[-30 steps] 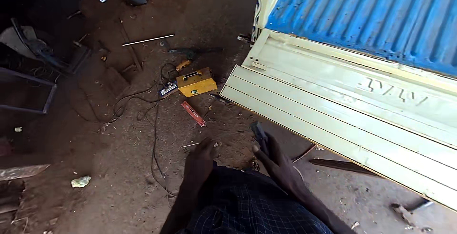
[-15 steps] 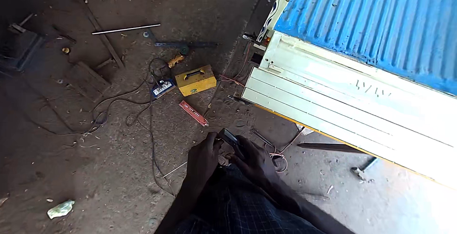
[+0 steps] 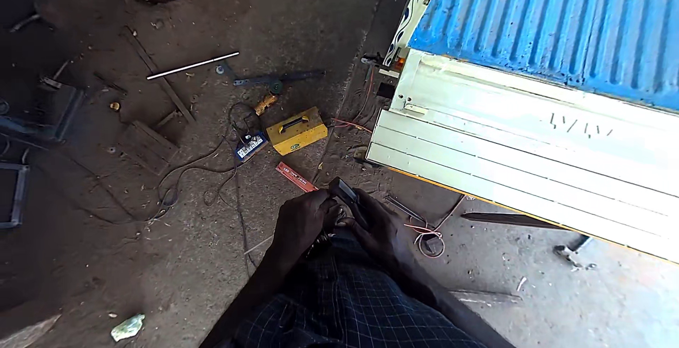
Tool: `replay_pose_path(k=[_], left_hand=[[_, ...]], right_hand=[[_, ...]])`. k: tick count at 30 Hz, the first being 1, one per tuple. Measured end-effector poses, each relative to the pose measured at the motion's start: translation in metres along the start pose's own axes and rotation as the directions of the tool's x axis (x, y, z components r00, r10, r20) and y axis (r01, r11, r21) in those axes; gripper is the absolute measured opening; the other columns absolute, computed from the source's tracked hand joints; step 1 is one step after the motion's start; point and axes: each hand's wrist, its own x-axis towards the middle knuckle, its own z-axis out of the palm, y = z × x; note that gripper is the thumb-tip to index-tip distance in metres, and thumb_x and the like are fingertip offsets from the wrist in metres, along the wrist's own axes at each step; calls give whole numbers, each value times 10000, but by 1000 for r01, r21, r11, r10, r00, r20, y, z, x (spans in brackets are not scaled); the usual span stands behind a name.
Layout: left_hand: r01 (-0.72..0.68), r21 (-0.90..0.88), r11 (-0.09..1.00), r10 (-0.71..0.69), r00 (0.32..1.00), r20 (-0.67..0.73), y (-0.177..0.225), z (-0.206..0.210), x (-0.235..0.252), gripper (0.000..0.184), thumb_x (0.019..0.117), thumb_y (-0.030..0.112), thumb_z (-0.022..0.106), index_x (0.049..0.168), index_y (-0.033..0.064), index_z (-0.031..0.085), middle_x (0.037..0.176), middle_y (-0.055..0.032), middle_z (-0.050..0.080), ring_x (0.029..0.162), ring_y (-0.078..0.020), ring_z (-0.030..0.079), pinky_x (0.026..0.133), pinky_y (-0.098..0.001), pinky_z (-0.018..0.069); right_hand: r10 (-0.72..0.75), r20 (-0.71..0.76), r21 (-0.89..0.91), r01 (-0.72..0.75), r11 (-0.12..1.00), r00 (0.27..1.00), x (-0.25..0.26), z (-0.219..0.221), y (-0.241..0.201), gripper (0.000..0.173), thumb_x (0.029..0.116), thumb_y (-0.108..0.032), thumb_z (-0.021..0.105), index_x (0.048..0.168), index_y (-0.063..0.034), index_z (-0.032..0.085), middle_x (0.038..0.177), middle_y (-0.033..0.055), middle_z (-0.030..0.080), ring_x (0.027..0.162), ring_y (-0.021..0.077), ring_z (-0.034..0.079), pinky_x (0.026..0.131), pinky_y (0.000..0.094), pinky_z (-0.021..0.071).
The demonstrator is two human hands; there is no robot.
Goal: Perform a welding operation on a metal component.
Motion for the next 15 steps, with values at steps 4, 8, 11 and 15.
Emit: replay_pose_path(k=[4,8,11,15], left_hand=[[-45,4,999,45,999,-10,-2,-9,26,246,1024,408,607,987,211,750,811,48,703,711,-111,679,648,-380,582],[-18,5,1000,17,998,68,-8,-18,46,256,1014,405,620,928,201,749,790,41,707,703,-129,685,653,-394,582],[15,-52,999,-8,992,128,-25,-24,65,243,998,407,647,969,195,763,840,34,737,758,-126,709,718,-400,597],[-68,-4,998,67,970,232,-77,-36,86,391,1022,516,562,1137,204,768,997,8,756,888,-156,733,807,-419,615]], right_hand=[[-26,-40,-26,25,999,999,21,-6,1,731,876,-708,645,1405,-204,627,901,11,696,698,142,642,621,397,574],[37,-13,-10,-37,999,999,35,1,-4,751,876,-733,622,1418,-213,627,918,7,710,751,135,667,675,400,594],[93,38,-17,-93,996,995,49,11,-12,842,861,-801,561,1451,-201,589,1029,39,710,877,175,683,760,443,597],[284,29,59,-285,957,958,71,23,-25,778,897,-746,572,1445,-194,589,1042,38,711,868,163,680,784,435,594]])
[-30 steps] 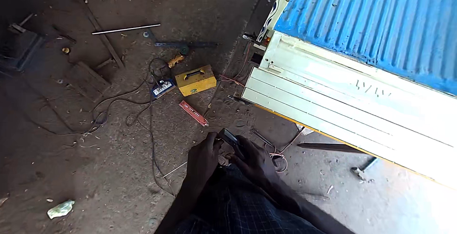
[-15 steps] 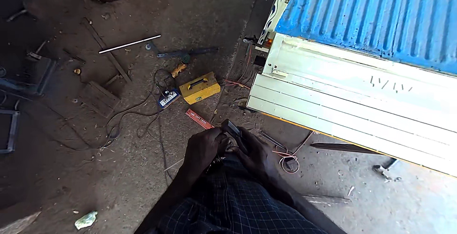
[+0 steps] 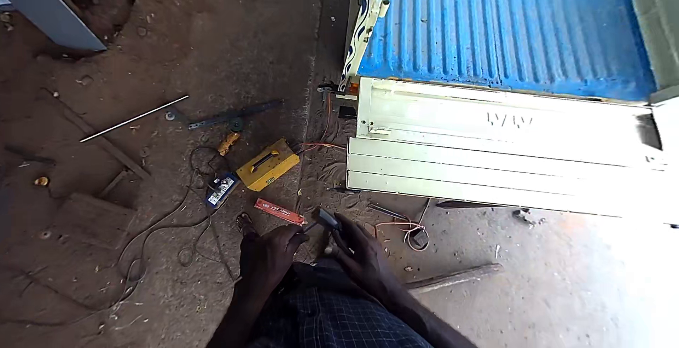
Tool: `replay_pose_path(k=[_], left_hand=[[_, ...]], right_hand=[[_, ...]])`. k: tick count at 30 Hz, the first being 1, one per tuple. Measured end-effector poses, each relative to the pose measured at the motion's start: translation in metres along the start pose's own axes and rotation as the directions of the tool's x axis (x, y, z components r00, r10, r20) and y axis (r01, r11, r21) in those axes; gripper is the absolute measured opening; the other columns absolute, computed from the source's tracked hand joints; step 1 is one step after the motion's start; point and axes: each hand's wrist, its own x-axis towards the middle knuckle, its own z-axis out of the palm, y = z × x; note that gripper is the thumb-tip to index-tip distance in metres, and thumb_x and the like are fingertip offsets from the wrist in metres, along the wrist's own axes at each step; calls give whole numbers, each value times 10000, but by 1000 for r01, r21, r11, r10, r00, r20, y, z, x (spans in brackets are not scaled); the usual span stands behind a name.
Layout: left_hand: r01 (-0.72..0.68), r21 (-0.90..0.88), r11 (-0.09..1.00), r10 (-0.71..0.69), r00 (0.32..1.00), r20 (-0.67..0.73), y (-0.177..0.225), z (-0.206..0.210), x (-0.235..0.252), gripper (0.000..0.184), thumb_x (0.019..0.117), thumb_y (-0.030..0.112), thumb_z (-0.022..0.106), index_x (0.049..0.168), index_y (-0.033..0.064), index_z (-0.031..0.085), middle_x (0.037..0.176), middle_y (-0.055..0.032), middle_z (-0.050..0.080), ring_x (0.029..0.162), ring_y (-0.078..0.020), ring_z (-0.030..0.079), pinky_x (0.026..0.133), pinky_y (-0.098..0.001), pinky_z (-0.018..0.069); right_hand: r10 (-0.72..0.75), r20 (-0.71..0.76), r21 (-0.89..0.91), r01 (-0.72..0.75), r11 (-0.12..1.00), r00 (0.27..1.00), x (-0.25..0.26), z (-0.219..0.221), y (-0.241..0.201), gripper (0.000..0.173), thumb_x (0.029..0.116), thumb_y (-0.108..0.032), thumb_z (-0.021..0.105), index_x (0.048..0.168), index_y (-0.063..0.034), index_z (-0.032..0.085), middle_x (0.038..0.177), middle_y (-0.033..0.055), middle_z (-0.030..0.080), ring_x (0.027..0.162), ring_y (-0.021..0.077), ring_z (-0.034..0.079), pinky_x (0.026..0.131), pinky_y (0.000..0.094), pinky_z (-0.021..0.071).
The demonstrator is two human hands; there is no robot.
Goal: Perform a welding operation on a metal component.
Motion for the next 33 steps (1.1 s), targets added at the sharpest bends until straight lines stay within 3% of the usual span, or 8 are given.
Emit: replay_pose_path(k=[5,10,16,21,24,26,29,33], left_hand=[[67,156,985,-70,998,11,-106,-40,0,474,1048,526,490,1137,140,750,1010,-118,744,863,-318,741,714,-561,604],[90,88,992,-72,978,-195,-181,-63,10,506,1043,492,512,1093,34,722,1009,-177,711,848,-360,723,684,-573,588],[132,-172,976,-189,910,-370,-166,-44,20,403,1057,343,536,1083,-26,694,968,-203,681,883,-342,679,799,-554,551],[44,-291,956,-149,926,-347,-142,-4,5,277,1015,282,648,1152,50,713,1069,-137,702,943,-244,694,861,-495,584],[96,-378,921,-223,924,-310,-130,-8,-2,535,980,373,691,1414,79,581,1332,-168,634,1173,-284,647,1004,-531,538],[191,-585,788,-404,878,-256,-122,-10,-9,508,1011,429,630,1399,105,577,1262,-119,669,1104,-230,671,947,-476,567],[314,-871,377,-625,781,12,-111,-6,-22,471,1032,532,538,1157,102,683,863,-36,697,555,-104,579,476,-258,495],[366,-930,-20,-580,754,309,-99,-5,-40,496,1007,608,506,1085,147,669,763,5,605,470,-72,493,403,-216,440]], right_hand=[[337,-38,219,-322,921,941,12,-5,-45,673,928,-651,615,1453,-234,557,997,-11,708,824,126,674,757,407,590],[206,154,483,-256,837,966,-8,14,-111,829,929,-414,736,1574,-88,330,1094,66,701,804,176,700,689,390,627],[-21,-49,325,36,945,999,-33,41,-137,1034,828,-470,829,1596,-39,287,1151,106,663,858,145,672,740,362,620],[-125,-113,289,153,945,986,-57,7,-97,937,859,-439,805,1579,-52,348,1150,86,694,868,139,683,733,357,623],[-35,-169,344,92,934,985,-75,-21,-61,884,865,-367,817,1593,-202,342,1079,39,712,794,166,698,666,381,635],[13,-232,257,48,965,973,-80,-37,-37,918,852,-404,808,1605,-260,305,1021,24,700,718,166,678,599,393,624],[13,-311,14,-9,1000,950,-76,-52,-7,970,847,-508,772,1627,-260,251,951,19,700,652,148,662,565,415,614],[13,-336,-155,-69,985,942,-64,-54,16,966,861,-538,758,1637,-304,234,987,83,682,643,192,630,561,454,567]])
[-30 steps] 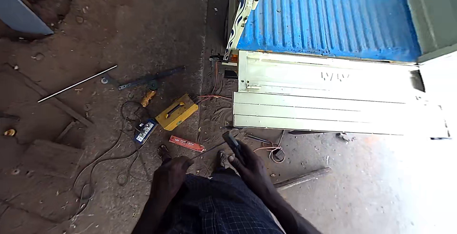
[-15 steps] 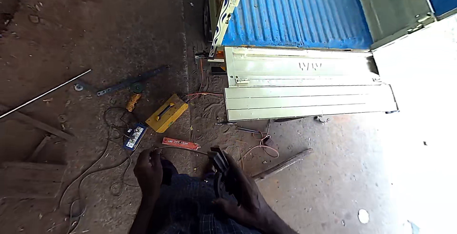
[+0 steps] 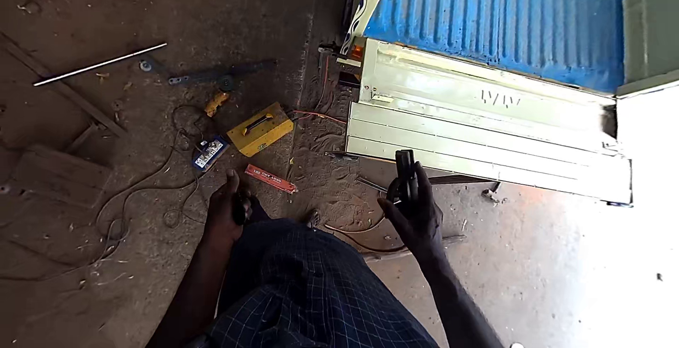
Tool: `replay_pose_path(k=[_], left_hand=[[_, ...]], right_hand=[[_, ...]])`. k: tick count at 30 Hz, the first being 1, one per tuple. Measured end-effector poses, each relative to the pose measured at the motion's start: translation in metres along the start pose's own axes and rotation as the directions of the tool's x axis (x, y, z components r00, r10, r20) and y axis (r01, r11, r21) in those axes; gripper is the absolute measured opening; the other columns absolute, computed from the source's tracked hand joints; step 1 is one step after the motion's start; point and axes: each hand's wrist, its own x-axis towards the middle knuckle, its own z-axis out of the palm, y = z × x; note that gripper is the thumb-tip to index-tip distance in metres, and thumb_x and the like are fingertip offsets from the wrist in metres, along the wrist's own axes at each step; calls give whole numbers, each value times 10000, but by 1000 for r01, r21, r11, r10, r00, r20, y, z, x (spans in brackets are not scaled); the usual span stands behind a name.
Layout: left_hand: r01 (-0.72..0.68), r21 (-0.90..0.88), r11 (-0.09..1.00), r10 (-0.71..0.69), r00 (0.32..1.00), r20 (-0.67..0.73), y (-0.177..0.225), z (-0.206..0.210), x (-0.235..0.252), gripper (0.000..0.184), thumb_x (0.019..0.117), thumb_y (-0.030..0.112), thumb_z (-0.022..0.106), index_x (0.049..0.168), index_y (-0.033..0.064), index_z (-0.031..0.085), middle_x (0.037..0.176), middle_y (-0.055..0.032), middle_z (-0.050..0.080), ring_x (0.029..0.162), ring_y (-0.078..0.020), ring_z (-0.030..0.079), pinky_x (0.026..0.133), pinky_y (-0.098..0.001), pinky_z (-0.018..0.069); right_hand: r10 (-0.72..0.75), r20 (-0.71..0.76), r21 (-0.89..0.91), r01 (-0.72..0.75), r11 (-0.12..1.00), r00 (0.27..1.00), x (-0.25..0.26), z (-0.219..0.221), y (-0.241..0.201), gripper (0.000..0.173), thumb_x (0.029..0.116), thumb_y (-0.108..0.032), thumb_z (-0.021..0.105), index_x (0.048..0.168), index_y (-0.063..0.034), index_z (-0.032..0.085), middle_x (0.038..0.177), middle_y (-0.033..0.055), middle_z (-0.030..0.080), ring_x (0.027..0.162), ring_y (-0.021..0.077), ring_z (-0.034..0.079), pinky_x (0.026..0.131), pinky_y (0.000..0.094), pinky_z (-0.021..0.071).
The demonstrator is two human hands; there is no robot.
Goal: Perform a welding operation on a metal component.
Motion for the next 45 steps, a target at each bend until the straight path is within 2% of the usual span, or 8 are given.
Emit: replay_pose_path(k=[7,10,14,24,30,34,39,45], left_hand=[[-74,-113,991,100,964,247,31,14,-32,259,1050,417,548,1070,174,633,867,2,580,624,-82,556,528,-219,506],[-179,-194,965,229,933,279,53,25,-50,174,1065,183,545,1202,126,635,1023,-60,633,780,-137,631,686,-301,582],[-283,-279,917,359,891,277,75,38,-70,342,1047,12,474,1359,139,532,1232,-127,631,994,-236,693,846,-428,615],[-340,-326,882,419,883,212,92,50,-93,335,1094,118,428,1415,201,475,1130,-113,640,744,-157,683,576,-277,598],[-438,-275,856,498,841,210,99,57,-100,473,1043,25,500,1470,216,427,1183,-119,647,836,-211,719,599,-355,633],[-439,-312,843,513,831,217,103,67,-104,355,1044,48,534,1387,133,514,1202,-134,630,884,-232,717,695,-402,651],[-408,-343,846,520,774,362,109,86,-114,398,1036,-31,438,1422,46,497,1306,-212,588,1014,-339,700,835,-533,625],[-474,-268,839,540,655,529,108,106,-126,396,1008,-47,541,1402,-26,501,1187,-268,643,932,-367,726,805,-520,645]], right_hand=[[15,-30,-114,-18,993,999,14,20,15,942,853,-554,769,1626,-302,295,1138,147,644,758,263,635,621,508,551],[12,-20,-170,-16,985,1000,19,27,19,948,853,-579,759,1630,-315,285,1115,151,628,744,272,624,608,520,543],[7,-3,-231,-7,973,1000,27,38,29,960,850,-601,752,1632,-337,263,1126,155,628,774,302,644,619,541,551],[2,32,-261,7,965,999,40,48,48,940,877,-611,719,1639,-358,228,1169,171,642,868,345,671,682,593,566],[25,-63,-181,-37,983,998,38,44,58,953,862,-566,758,1634,-310,260,1073,161,665,791,312,656,661,552,559],[49,-63,-154,-58,986,997,35,44,60,965,866,-570,752,1642,-322,235,1070,154,661,780,305,642,662,551,550],[49,-40,-163,-55,985,998,36,50,60,946,869,-586,742,1635,-344,243,1056,155,659,774,312,643,657,561,544],[47,1,-158,-46,986,999,37,54,60,941,877,-614,720,1636,-353,230,996,142,667,750,314,639,651,581,536]])
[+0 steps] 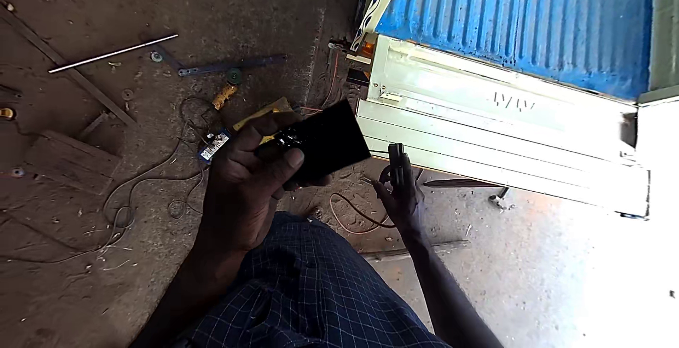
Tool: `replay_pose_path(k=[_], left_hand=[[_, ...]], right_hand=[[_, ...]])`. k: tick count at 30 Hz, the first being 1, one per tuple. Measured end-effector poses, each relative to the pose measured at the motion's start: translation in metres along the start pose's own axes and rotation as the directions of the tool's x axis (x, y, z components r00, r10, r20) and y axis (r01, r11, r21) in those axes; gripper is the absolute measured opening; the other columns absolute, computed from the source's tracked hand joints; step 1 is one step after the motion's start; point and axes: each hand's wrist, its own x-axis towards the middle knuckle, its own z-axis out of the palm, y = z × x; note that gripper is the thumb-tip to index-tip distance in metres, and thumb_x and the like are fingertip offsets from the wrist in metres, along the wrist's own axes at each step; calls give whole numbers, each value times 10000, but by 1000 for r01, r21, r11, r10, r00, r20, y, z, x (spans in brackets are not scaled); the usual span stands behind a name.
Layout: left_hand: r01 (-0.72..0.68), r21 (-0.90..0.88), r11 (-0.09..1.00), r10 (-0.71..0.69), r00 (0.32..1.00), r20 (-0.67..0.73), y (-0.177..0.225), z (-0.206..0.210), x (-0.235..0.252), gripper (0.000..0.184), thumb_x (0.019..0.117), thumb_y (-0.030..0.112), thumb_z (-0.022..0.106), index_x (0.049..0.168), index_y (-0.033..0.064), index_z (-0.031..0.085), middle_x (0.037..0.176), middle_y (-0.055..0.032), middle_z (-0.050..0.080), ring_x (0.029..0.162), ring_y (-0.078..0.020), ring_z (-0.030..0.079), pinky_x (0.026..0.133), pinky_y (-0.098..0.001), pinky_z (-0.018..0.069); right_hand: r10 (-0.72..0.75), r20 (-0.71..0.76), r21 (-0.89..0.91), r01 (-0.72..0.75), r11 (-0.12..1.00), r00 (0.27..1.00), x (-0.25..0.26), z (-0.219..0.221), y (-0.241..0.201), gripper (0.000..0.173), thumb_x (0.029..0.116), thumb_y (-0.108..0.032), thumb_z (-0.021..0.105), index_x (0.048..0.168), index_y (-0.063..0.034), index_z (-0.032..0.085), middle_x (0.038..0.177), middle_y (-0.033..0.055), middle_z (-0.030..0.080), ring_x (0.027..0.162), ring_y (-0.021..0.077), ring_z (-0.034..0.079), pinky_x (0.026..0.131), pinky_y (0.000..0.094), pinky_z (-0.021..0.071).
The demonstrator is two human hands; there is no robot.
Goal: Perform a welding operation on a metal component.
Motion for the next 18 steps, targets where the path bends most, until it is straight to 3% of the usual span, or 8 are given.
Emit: replay_pose_path(k=[5,8,11,14,17,18], left_hand=[[65,44,997,-71,983,169,-2,6,-3,436,1013,-78,500,1445,-24,483,1240,-270,637,1027,-387,708,865,-527,635],[79,103,992,-100,971,216,-5,8,-6,449,1007,-87,519,1452,-29,489,1220,-262,656,1025,-375,716,864,-499,644],[71,156,985,-107,966,235,-9,10,-7,454,1000,-89,537,1450,-43,498,1200,-248,675,1008,-337,725,859,-456,650],[69,199,978,-116,965,235,-12,10,-8,447,993,-71,567,1437,-45,520,1203,-231,685,1033,-322,719,881,-437,642],[48,243,969,-105,968,228,-16,9,-9,429,988,-67,583,1413,-60,528,1174,-221,700,1003,-319,733,870,-445,654],[54,260,964,-115,967,225,-15,9,-9,428,991,-52,582,1416,-43,537,1172,-209,705,995,-310,732,857,-440,653]], right_hand=[[-18,-25,7,18,1000,1000,2,4,3,938,877,-595,726,1638,-359,230,1020,131,674,760,298,645,653,565,541],[-14,-17,-13,14,1000,1000,3,1,2,949,871,-617,704,1642,-336,228,1081,165,683,849,345,669,702,599,547],[-29,-30,-24,28,999,999,2,-2,2,952,883,-637,682,1647,-289,234,1164,187,676,931,361,681,772,602,558],[-46,-32,-9,46,999,998,2,-3,5,947,884,-653,669,1646,-291,238,1161,174,684,932,351,684,774,600,557],[1,-24,58,1,998,1000,1,-5,8,948,862,-664,678,1640,-328,251,1290,159,657,1051,337,673,870,599,545],[1,-39,52,1,999,999,1,-5,8,951,864,-661,686,1640,-316,257,1259,180,662,1016,354,679,838,607,551]])
